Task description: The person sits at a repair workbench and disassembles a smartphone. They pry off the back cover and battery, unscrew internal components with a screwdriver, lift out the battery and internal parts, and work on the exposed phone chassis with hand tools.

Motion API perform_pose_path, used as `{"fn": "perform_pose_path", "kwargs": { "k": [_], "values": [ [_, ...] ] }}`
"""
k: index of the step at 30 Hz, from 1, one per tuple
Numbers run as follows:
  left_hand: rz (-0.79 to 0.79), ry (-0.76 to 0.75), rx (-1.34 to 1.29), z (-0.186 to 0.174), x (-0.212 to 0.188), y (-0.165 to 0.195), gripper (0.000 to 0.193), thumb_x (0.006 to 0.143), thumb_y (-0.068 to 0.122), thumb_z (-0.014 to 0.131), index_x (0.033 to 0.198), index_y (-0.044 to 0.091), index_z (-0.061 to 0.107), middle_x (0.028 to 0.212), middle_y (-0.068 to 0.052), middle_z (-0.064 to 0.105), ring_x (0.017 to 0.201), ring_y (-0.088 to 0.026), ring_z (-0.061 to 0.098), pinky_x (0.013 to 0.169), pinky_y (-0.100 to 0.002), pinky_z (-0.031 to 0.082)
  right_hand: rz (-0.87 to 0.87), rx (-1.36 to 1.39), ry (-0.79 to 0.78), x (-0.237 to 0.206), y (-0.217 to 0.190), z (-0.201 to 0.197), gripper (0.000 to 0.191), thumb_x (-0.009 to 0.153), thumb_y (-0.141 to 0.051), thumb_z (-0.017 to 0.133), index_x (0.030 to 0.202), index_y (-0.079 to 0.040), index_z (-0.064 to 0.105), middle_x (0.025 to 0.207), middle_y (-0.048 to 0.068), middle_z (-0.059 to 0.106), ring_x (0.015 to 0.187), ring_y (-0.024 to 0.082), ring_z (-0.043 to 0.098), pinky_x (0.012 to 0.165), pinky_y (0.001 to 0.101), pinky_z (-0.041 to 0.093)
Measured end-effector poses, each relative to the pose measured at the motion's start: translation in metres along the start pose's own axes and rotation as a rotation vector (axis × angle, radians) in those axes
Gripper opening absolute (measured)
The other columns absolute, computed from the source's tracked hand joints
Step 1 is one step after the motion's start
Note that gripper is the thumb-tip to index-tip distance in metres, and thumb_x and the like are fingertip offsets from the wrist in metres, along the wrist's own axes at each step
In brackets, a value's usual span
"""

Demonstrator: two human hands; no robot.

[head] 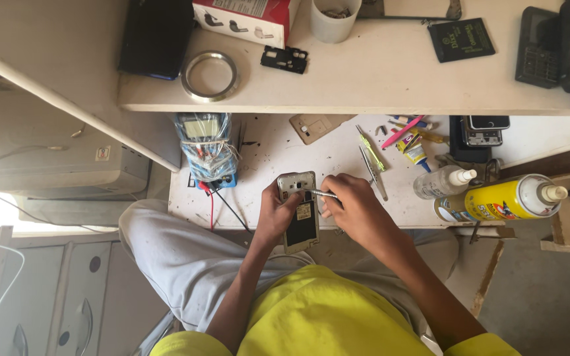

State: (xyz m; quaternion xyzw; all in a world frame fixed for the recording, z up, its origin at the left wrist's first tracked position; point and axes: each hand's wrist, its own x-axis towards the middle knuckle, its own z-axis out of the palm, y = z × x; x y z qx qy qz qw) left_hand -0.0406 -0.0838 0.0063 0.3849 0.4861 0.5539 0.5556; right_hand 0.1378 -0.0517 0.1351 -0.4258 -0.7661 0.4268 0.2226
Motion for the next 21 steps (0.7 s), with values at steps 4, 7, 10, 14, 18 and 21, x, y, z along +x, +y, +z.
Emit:
{"fn": "perform_pose_path", "kwargs": {
  "k": [4,7,10,14,18,21],
  "values": [
    [0.073,-0.002,0.027,-0.001,0.0,0.001,0.022,0.091,0.005,0.066,0.111,-0.003,0.065,0.095,-0.005,0.072,0.086,-0.009,0.064,0.08,-0.027,0.054,0.166,-0.084,-0.054,-0.001,-0.012,0.005,0.015,0.099,-0.01,0.061,0.092,0.004,0.06,0.074,0.014,0.065,0.062,0.023,0.074,0.058,0.0348,0.057],
    [0.059,-0.009,0.059,-0.001,-0.002,0.001,0.021,0.091,0.005,0.066,0.109,-0.004,0.066,0.093,-0.005,0.072,0.086,-0.009,0.064,0.079,-0.028,0.053,0.391,-0.076,-0.128,0.0,-0.017,0.013,0.024,0.104,-0.017,0.058,0.09,0.002,0.06,0.07,0.015,0.066,0.058,0.025,0.073,0.055,0.0364,0.058],
    [0.04,0.009,0.078,0.0,-0.002,0.0,0.02,0.09,0.005,0.067,0.108,-0.004,0.066,0.091,-0.006,0.071,0.084,-0.01,0.063,0.077,-0.028,0.053,0.159,-0.163,0.023,0.0,-0.015,0.016,0.019,0.096,-0.014,0.064,0.092,0.004,0.061,0.075,0.017,0.065,0.058,0.026,0.07,0.052,0.0381,0.055],
    [-0.03,0.037,0.033,0.0,0.0,0.0,0.02,0.09,0.006,0.067,0.107,-0.004,0.066,0.089,-0.006,0.071,0.08,-0.011,0.062,0.073,-0.029,0.053,-0.272,-0.22,0.215,-0.002,-0.004,0.015,0.016,0.084,-0.002,0.069,0.094,0.007,0.06,0.084,0.02,0.06,0.058,0.028,0.064,0.048,0.0367,0.05],
    [0.098,0.003,0.122,0.0,-0.003,0.002,0.021,0.09,0.004,0.064,0.109,-0.004,0.065,0.09,-0.006,0.07,0.085,-0.01,0.062,0.078,-0.028,0.053,0.05,0.039,0.113,0.0,0.006,0.016,0.016,0.091,-0.005,0.069,0.087,0.005,0.058,0.081,0.014,0.064,0.05,0.018,0.07,0.04,0.0305,0.053],
    [0.072,-0.012,0.101,0.0,-0.008,0.001,0.023,0.089,0.005,0.063,0.11,-0.003,0.064,0.091,-0.006,0.069,0.086,-0.01,0.062,0.078,-0.028,0.053,0.408,0.024,0.038,-0.001,0.008,0.019,0.033,0.105,-0.014,0.068,0.081,0.007,0.06,0.065,0.021,0.063,0.047,0.021,0.066,0.041,0.0345,0.049]
  ]
}}
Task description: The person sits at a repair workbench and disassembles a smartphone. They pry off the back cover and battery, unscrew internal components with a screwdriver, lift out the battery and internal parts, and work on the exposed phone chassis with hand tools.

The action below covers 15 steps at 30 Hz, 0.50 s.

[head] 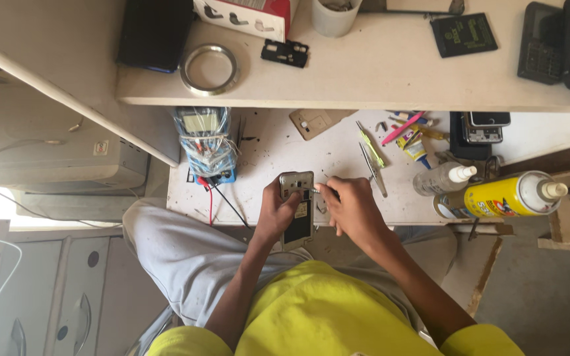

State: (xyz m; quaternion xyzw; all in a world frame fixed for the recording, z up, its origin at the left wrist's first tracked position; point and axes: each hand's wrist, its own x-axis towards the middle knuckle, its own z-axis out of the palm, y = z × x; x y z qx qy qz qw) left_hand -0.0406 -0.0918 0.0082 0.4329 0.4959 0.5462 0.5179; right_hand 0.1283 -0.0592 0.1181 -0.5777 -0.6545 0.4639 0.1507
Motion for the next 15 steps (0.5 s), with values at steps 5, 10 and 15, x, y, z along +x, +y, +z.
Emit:
{"fn": "perform_pose_path", "kwargs": {
  "k": [5,10,15],
  "values": [
    [-0.017,0.038,0.067,0.0,0.004,-0.007,0.02,0.09,0.005,0.065,0.107,-0.006,0.066,0.087,-0.009,0.069,0.08,-0.012,0.059,0.073,-0.03,0.052,-0.288,0.103,0.051,0.0,0.006,-0.003,0.014,0.089,-0.002,0.072,0.092,0.005,0.06,0.081,0.016,0.062,0.058,0.019,0.07,0.047,0.0301,0.057],
    [-0.003,0.049,-0.027,0.0,0.004,-0.016,0.025,0.088,0.005,0.064,0.112,-0.005,0.063,0.092,-0.008,0.068,0.084,-0.012,0.062,0.076,-0.03,0.053,-0.531,0.102,0.121,0.003,0.017,0.004,0.011,0.086,0.005,0.069,0.096,0.006,0.063,0.09,0.014,0.063,0.068,0.019,0.073,0.056,0.0285,0.059],
    [0.001,0.049,0.025,-0.004,-0.002,-0.021,0.026,0.089,0.006,0.064,0.113,-0.005,0.063,0.094,-0.009,0.069,0.086,-0.012,0.063,0.078,-0.03,0.053,-0.021,0.142,0.041,0.002,0.025,0.017,0.026,0.102,-0.012,0.071,0.086,0.008,0.065,0.071,0.02,0.068,0.053,0.02,0.072,0.045,0.0319,0.055]
  ]
}}
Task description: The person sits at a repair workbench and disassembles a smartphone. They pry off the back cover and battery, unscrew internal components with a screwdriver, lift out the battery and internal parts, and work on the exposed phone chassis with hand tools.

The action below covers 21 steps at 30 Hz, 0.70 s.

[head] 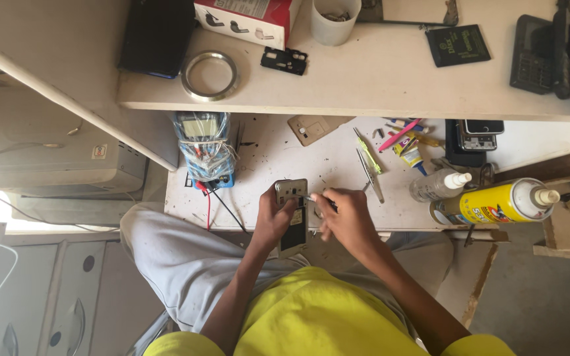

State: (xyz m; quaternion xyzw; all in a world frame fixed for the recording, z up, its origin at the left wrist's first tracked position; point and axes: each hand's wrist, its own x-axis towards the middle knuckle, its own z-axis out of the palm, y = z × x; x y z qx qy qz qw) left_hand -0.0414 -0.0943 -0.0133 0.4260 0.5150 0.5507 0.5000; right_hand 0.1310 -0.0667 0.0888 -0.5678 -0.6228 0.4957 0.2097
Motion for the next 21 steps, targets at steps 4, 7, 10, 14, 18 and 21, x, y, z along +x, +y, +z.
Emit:
{"fn": "perform_pose_path", "kwargs": {
  "k": [4,7,10,14,18,21],
  "values": [
    [-0.031,-0.034,0.01,0.0,-0.001,-0.003,0.026,0.088,0.005,0.062,0.113,-0.005,0.064,0.093,-0.011,0.07,0.084,-0.013,0.063,0.076,-0.031,0.054,0.071,0.02,-0.025,0.008,0.002,-0.007,0.024,0.098,-0.015,0.073,0.093,0.008,0.066,0.08,0.02,0.067,0.055,0.019,0.068,0.046,0.0325,0.053],
    [-0.074,-0.021,-0.063,0.0,0.0,-0.003,0.025,0.089,0.005,0.062,0.112,-0.006,0.063,0.094,-0.01,0.069,0.084,-0.014,0.063,0.076,-0.032,0.054,-0.256,0.028,-0.026,0.007,0.004,-0.011,0.022,0.087,-0.004,0.075,0.101,0.005,0.06,0.088,0.012,0.068,0.061,0.014,0.072,0.052,0.0276,0.057],
    [-0.037,-0.025,-0.093,0.002,0.004,-0.006,0.026,0.088,0.004,0.061,0.113,-0.006,0.062,0.096,-0.009,0.069,0.088,-0.014,0.063,0.079,-0.032,0.054,-0.399,0.003,-0.013,0.005,0.009,-0.01,0.014,0.087,0.005,0.07,0.098,0.008,0.06,0.09,0.014,0.065,0.064,0.014,0.071,0.054,0.028,0.06],
    [-0.014,-0.048,0.02,0.0,0.0,-0.011,0.028,0.087,0.004,0.063,0.113,-0.005,0.061,0.093,-0.009,0.068,0.086,-0.014,0.063,0.078,-0.031,0.054,-0.25,0.099,-0.018,0.008,0.014,-0.001,0.009,0.087,0.003,0.069,0.09,0.007,0.062,0.078,0.012,0.068,0.058,0.012,0.072,0.048,0.0279,0.061],
    [-0.07,-0.034,0.031,-0.005,-0.004,-0.013,0.024,0.09,0.006,0.064,0.111,-0.005,0.062,0.089,-0.009,0.066,0.081,-0.014,0.06,0.072,-0.032,0.052,0.209,0.192,0.01,0.011,0.018,0.009,0.029,0.099,-0.014,0.068,0.08,0.007,0.063,0.063,0.019,0.063,0.044,0.02,0.06,0.037,0.0331,0.045],
    [-0.049,-0.072,0.008,-0.007,-0.004,-0.01,0.023,0.09,0.005,0.063,0.111,-0.005,0.063,0.089,-0.008,0.067,0.082,-0.012,0.06,0.073,-0.031,0.052,0.257,0.241,0.063,0.013,0.02,0.009,0.037,0.104,-0.023,0.067,0.082,0.007,0.067,0.069,0.018,0.063,0.046,0.016,0.054,0.036,0.0313,0.038]
  ]
}}
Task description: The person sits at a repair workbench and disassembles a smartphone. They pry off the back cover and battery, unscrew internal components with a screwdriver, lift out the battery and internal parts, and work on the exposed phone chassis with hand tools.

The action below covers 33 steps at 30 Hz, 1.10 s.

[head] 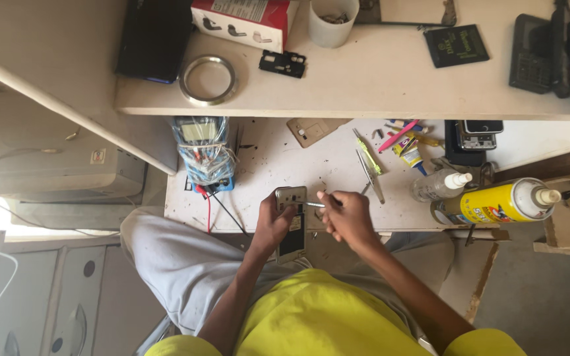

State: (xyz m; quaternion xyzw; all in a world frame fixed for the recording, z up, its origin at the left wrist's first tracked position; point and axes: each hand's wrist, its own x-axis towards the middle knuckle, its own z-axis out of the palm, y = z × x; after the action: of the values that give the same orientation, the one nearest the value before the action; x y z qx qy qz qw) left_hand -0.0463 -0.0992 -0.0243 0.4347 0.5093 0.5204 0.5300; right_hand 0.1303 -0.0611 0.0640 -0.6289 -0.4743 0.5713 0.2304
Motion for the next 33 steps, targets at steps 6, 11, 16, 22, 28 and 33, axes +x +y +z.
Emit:
{"fn": "perform_pose_path", "kwargs": {
  "k": [6,11,16,22,28,33],
  "values": [
    [-0.029,0.01,-0.109,0.007,0.007,0.006,0.027,0.088,0.004,0.063,0.114,-0.004,0.062,0.092,-0.007,0.068,0.082,-0.012,0.06,0.073,-0.03,0.051,-1.06,-0.436,0.045,-0.005,0.001,-0.019,0.028,0.089,-0.011,0.079,0.103,0.002,0.059,0.095,0.008,0.062,0.075,0.021,0.066,0.066,0.0316,0.053],
    [0.059,0.082,-0.063,0.012,0.007,0.002,0.027,0.086,0.003,0.064,0.112,-0.006,0.062,0.096,-0.009,0.07,0.087,-0.013,0.064,0.08,-0.03,0.054,-0.757,-0.382,-0.038,-0.012,0.0,-0.014,0.012,0.087,-0.002,0.075,0.094,0.002,0.066,0.089,0.011,0.063,0.056,0.019,0.066,0.05,0.0308,0.051],
    [0.041,0.078,-0.028,0.006,0.0,-0.001,0.021,0.089,0.005,0.063,0.107,-0.006,0.065,0.089,-0.009,0.07,0.081,-0.013,0.062,0.074,-0.031,0.053,-0.45,-0.158,-0.064,-0.009,0.002,-0.001,0.01,0.09,-0.004,0.071,0.089,0.005,0.066,0.076,0.009,0.067,0.049,0.012,0.066,0.04,0.0291,0.051],
    [-0.023,0.096,0.095,0.001,0.004,0.002,0.021,0.088,0.006,0.063,0.104,-0.006,0.066,0.082,-0.01,0.069,0.073,-0.014,0.059,0.066,-0.033,0.051,0.111,0.362,0.009,0.007,0.024,0.014,0.017,0.092,-0.009,0.075,0.085,0.005,0.067,0.069,0.009,0.062,0.048,0.01,0.051,0.038,0.0268,0.037],
    [-0.084,0.208,-0.284,-0.001,0.008,0.009,0.027,0.082,0.006,0.066,0.109,0.002,0.063,0.096,-0.006,0.071,0.084,-0.013,0.067,0.076,-0.031,0.055,0.036,0.351,-0.059,0.027,0.031,-0.01,0.013,0.092,-0.011,0.072,0.09,0.001,0.067,0.069,0.007,0.062,0.05,0.011,0.053,0.04,0.0261,0.039],
    [-0.327,0.381,-0.229,-0.019,0.015,0.009,0.025,0.082,0.009,0.072,0.103,-0.005,0.066,0.09,-0.012,0.07,0.078,-0.021,0.067,0.071,-0.035,0.056,-0.811,-0.392,0.394,0.059,0.016,-0.04,0.01,0.092,0.001,0.066,0.102,0.001,0.064,0.079,0.016,0.069,0.069,0.026,0.071,0.058,0.0385,0.053]
  ]
}}
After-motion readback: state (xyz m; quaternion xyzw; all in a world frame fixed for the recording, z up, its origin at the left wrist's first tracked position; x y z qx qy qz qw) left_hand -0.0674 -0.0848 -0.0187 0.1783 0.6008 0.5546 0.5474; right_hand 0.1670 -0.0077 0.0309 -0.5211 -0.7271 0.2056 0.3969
